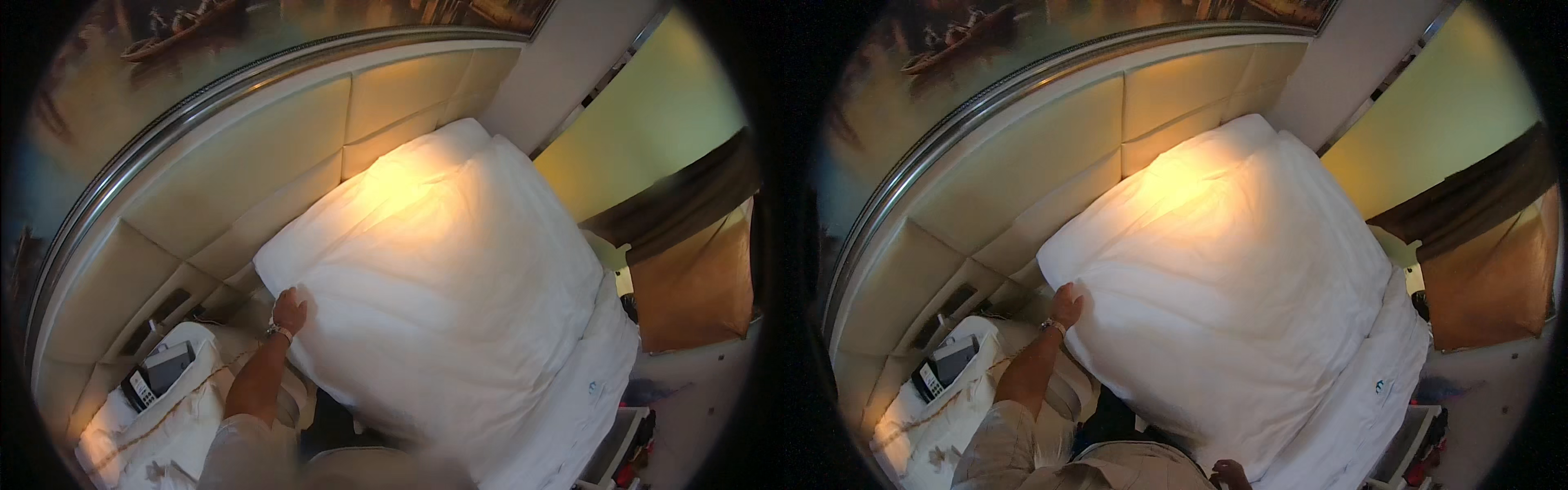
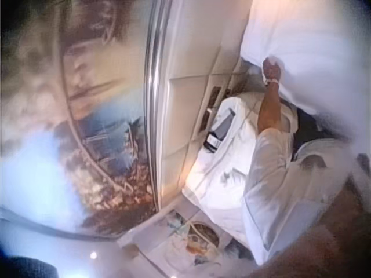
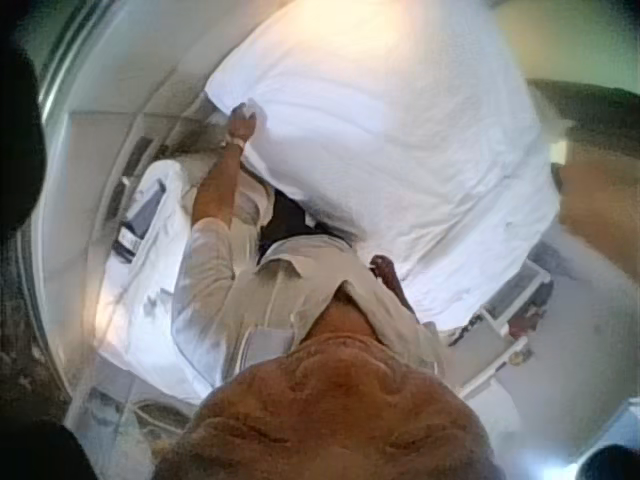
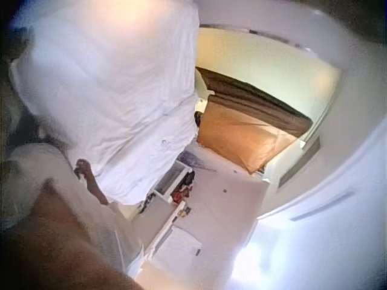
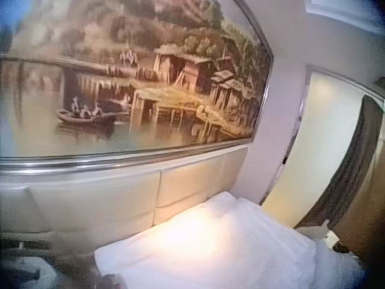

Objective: The person spreads a white duvet over a bed, repeatedly lifting, shaking, and smoothing the fabric to cover the mattress. The person adjusts the duvet from multiple sides, tucking and aligning it against the headboard and along the edges.

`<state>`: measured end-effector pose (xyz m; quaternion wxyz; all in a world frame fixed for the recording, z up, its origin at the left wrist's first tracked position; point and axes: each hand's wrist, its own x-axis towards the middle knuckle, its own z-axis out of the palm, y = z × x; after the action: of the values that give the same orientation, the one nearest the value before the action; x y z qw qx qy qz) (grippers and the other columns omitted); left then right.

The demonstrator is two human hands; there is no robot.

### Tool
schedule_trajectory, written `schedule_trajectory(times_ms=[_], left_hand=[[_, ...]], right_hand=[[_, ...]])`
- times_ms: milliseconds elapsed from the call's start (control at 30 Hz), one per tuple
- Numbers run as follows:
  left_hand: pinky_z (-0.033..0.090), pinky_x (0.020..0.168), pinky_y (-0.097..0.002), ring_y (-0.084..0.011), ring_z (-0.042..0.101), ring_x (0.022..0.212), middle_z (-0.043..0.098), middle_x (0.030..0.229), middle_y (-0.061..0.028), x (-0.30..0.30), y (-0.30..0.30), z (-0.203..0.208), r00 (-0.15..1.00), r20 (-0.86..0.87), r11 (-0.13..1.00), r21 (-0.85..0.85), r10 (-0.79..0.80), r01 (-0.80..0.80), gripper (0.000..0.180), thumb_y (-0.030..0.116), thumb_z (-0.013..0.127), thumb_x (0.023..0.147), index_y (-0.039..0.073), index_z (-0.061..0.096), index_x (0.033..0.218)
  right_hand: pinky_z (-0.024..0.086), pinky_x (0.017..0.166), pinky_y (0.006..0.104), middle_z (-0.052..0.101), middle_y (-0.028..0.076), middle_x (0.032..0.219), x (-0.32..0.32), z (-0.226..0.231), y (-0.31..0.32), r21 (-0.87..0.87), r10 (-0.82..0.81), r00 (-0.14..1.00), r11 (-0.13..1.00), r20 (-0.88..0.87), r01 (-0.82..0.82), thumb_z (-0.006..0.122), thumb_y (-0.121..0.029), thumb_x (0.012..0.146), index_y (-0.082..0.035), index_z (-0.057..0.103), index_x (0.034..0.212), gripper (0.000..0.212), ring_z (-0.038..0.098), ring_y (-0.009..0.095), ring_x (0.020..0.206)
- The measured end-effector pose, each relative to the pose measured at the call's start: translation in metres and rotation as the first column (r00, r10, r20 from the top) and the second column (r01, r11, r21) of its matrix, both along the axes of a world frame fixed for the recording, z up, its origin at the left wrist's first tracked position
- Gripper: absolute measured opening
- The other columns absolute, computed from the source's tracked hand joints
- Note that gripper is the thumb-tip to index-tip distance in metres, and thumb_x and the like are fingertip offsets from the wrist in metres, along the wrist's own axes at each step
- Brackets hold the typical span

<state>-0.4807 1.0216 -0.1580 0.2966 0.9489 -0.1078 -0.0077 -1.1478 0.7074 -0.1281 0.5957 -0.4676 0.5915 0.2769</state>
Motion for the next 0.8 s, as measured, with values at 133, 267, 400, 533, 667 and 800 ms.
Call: schedule_trajectory(times_ms=[133,267,400,533,667,800], left_hand=[[0.046,0.093,-0.0458,-0.0371,0.057,0.107,0.060,0.114,-0.0190,0.043,-0.026,0.019,0.881,-0.437,0.983,-0.093,-0.181,0.156,0.065,0.040,0.072,0.074,0.003,0.050,0.123],[0.049,0.086,-0.0475,-0.0382,0.058,0.102,0.061,0.110,-0.0191,0.048,-0.030,0.029,0.952,-0.272,0.987,0.038,-0.139,0.155,0.063,0.041,0.073,0.069,0.006,0.054,0.117],[0.049,0.086,-0.0463,-0.0368,0.057,0.100,0.061,0.105,-0.0197,0.064,-0.032,0.043,0.924,-0.311,0.969,0.040,-0.221,0.245,0.059,0.035,0.075,0.068,0.004,0.058,0.115],[0.049,0.088,-0.0468,-0.0383,0.057,0.102,0.061,0.100,-0.0168,0.078,-0.017,0.006,0.889,-0.351,0.922,0.143,-0.294,0.361,0.058,0.032,0.070,0.069,0.005,0.056,0.118],[0.048,0.076,-0.0475,-0.0385,0.057,0.086,0.060,0.089,-0.0175,0.068,-0.017,0.005,0.896,-0.034,0.897,-0.004,-0.442,0.443,0.029,0.020,0.068,0.070,0.002,0.062,0.093],[0.047,0.071,-0.0472,-0.0375,0.057,0.081,0.059,0.088,-0.0180,0.040,-0.037,0.050,0.882,-0.196,0.903,-0.111,-0.429,0.415,0.021,0.018,0.065,0.074,0.003,0.059,0.087]], right_hand=[[0.054,0.064,0.0318,0.066,0.011,0.094,0.069,0.112,0.035,0.047,-0.161,0.969,0.987,0.185,0.155,0.066,-0.024,0.088,-0.001,0.056,0.117,0.039,0.065,0.019,0.074],[0.057,0.061,0.0350,0.067,0.016,0.090,0.096,0.077,0.022,0.044,-0.259,0.962,0.966,0.087,0.256,0.062,-0.017,0.088,0.007,0.054,0.118,0.039,0.068,0.024,0.072],[0.057,0.060,0.0340,0.067,0.016,0.092,0.154,0.074,0.007,-0.037,-0.170,0.981,0.984,0.091,0.174,0.063,-0.015,0.088,0.006,0.052,0.119,0.039,0.068,0.024,0.073],[0.057,0.061,0.0338,0.067,0.016,0.093,0.211,0.083,-0.005,-0.104,0.058,0.951,0.994,0.304,-0.027,0.062,-0.018,0.089,0.005,0.053,0.119,0.039,0.068,0.024,0.074],[0.057,0.062,0.0333,0.066,0.016,0.095,0.220,0.068,-0.020,0.023,-0.209,0.949,0.978,0.235,0.209,0.062,-0.017,0.089,0.006,0.052,0.119,0.039,0.068,0.023,0.076],[0.056,0.062,0.0326,0.067,0.016,0.094,0.211,0.051,-0.024,-0.117,0.039,0.968,0.993,0.246,-0.010,0.062,-0.016,0.088,0.007,0.052,0.120,0.040,0.068,0.023,0.075]])
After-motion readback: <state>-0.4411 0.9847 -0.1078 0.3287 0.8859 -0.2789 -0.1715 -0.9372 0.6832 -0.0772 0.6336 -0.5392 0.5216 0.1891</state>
